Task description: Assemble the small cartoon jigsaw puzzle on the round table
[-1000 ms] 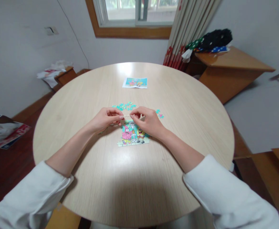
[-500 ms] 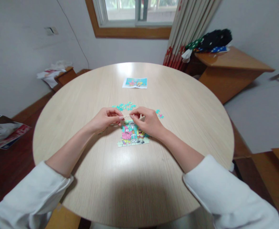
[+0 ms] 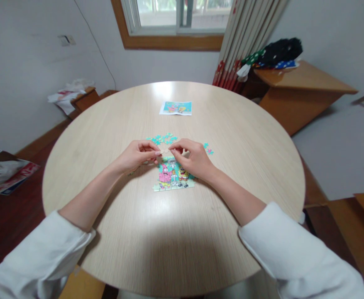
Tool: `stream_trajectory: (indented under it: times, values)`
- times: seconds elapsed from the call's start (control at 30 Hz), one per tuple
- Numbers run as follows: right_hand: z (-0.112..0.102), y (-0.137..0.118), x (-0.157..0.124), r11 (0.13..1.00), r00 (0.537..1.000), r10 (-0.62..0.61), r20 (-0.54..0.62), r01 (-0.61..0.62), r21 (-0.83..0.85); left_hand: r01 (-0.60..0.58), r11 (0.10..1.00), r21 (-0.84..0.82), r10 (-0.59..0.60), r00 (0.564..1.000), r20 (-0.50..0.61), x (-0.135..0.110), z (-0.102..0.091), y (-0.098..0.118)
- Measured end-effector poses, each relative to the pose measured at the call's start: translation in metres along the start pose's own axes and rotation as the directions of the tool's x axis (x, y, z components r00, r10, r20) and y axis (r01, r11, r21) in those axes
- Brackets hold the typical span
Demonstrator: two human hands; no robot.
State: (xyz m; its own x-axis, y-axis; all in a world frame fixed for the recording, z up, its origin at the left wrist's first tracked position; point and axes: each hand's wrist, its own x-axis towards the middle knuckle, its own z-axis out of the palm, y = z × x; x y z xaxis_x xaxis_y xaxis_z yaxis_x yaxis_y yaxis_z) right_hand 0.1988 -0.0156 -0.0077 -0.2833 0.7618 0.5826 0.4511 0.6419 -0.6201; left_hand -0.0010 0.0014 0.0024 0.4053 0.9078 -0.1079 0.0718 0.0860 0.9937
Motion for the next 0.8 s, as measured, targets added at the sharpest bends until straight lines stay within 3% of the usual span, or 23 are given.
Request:
stream_trajectory:
  times: [0.8]
  values:
    - [-0.0002,0.0005,0.0001,1.0,1.0,-0.028,0.0,0.028,0.014,0.004,1.0,-0.027,-0.004,1.0,0.008,-0.0003,0.0008,-0.0013]
